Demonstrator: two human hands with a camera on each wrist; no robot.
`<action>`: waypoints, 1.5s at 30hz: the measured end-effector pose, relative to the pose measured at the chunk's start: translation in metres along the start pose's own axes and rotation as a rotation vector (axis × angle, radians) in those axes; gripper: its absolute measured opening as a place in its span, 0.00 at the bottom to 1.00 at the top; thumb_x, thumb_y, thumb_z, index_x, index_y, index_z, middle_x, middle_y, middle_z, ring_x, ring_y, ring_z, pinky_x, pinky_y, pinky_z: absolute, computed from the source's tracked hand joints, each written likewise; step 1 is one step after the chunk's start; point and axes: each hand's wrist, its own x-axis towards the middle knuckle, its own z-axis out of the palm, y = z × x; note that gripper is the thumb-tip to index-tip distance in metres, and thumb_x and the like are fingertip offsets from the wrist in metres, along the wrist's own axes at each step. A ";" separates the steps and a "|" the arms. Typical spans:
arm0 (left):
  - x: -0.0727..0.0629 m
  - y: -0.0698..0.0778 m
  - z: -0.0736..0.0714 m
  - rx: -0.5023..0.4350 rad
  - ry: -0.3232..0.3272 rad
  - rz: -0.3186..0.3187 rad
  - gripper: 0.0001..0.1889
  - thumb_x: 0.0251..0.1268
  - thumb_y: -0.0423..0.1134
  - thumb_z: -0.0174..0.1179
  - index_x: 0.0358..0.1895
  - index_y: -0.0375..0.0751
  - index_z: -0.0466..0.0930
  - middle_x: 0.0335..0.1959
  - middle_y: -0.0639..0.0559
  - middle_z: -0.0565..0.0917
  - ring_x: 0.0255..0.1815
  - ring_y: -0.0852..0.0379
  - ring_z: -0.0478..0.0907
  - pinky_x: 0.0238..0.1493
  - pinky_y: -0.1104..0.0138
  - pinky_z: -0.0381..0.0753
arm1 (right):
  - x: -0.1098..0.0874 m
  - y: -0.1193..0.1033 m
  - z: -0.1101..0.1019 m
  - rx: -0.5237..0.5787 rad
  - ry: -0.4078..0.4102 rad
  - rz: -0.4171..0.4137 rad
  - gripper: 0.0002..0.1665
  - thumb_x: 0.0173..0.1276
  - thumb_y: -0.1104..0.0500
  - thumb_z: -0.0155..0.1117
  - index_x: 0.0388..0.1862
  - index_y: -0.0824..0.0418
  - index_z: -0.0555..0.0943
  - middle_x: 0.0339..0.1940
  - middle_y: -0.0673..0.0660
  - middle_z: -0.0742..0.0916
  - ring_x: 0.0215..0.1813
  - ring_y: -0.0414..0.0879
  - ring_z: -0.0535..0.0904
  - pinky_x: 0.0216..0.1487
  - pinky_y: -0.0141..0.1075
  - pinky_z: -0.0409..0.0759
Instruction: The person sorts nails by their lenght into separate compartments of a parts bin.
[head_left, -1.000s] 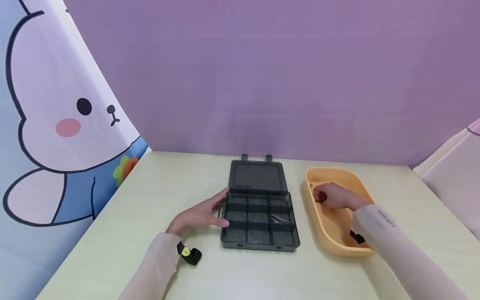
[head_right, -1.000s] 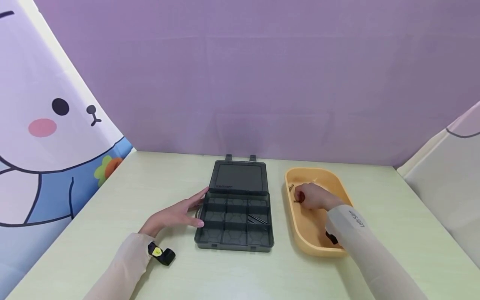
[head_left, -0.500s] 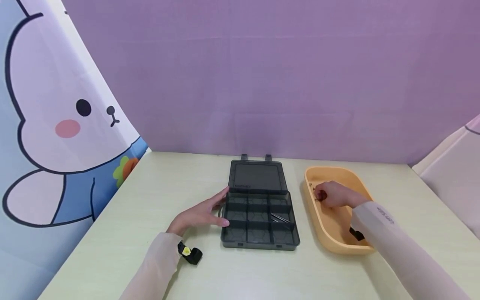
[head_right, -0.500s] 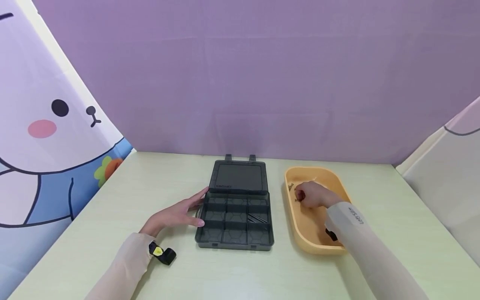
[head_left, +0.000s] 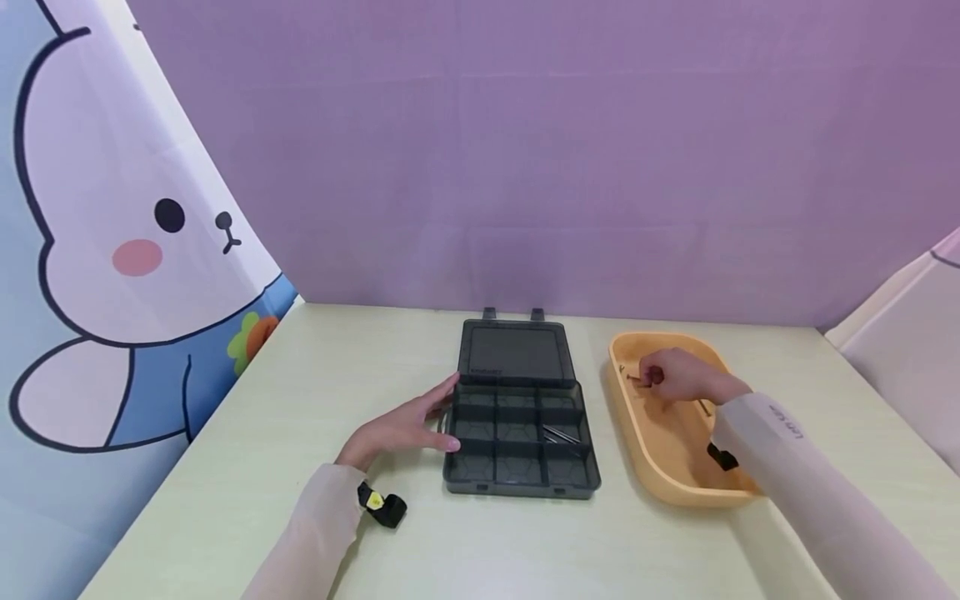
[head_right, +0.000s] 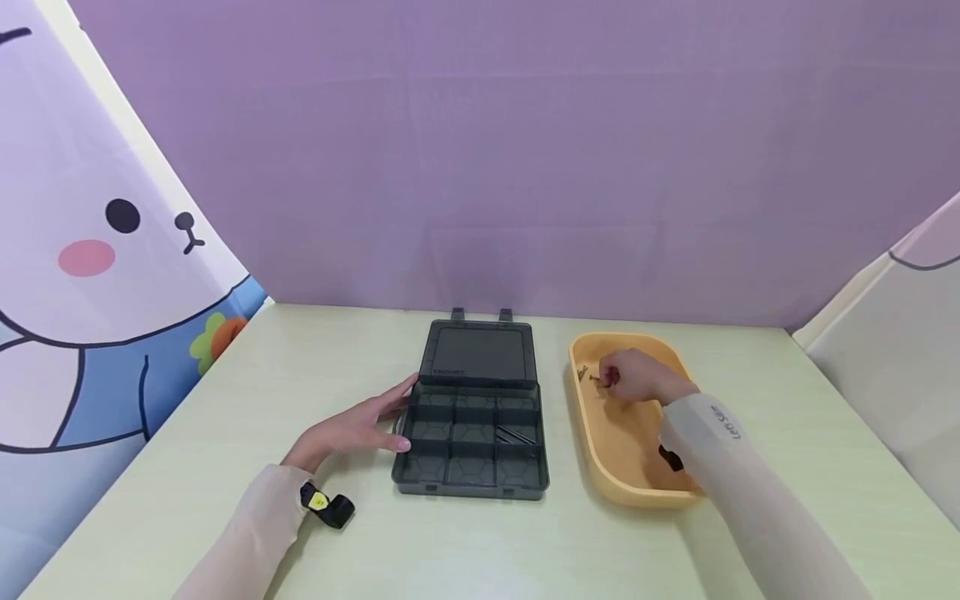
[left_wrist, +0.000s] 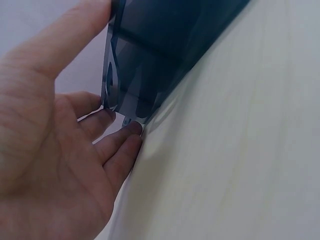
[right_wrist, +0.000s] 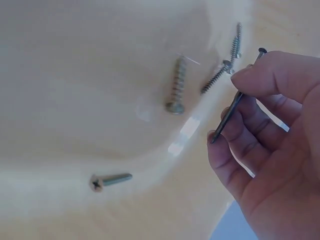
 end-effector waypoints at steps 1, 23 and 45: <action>0.000 0.000 0.000 -0.001 0.000 -0.001 0.55 0.57 0.51 0.67 0.77 0.46 0.34 0.78 0.43 0.41 0.77 0.40 0.47 0.75 0.50 0.50 | 0.000 0.000 -0.001 0.000 -0.007 0.003 0.07 0.51 0.70 0.58 0.23 0.58 0.76 0.20 0.45 0.75 0.25 0.38 0.67 0.30 0.30 0.66; -0.002 0.002 0.000 -0.007 -0.002 -0.019 0.56 0.56 0.53 0.67 0.77 0.48 0.34 0.78 0.41 0.42 0.77 0.39 0.48 0.75 0.50 0.51 | -0.004 -0.011 -0.036 0.088 -0.176 0.036 0.09 0.50 0.74 0.57 0.26 0.62 0.76 0.23 0.47 0.75 0.27 0.40 0.67 0.30 0.31 0.67; -0.003 0.003 0.000 0.012 0.000 -0.029 0.55 0.58 0.52 0.66 0.77 0.49 0.33 0.78 0.42 0.42 0.76 0.39 0.48 0.74 0.49 0.51 | -0.004 -0.031 -0.060 0.171 -0.286 0.066 0.12 0.51 0.75 0.57 0.27 0.60 0.80 0.22 0.49 0.80 0.19 0.37 0.70 0.21 0.30 0.72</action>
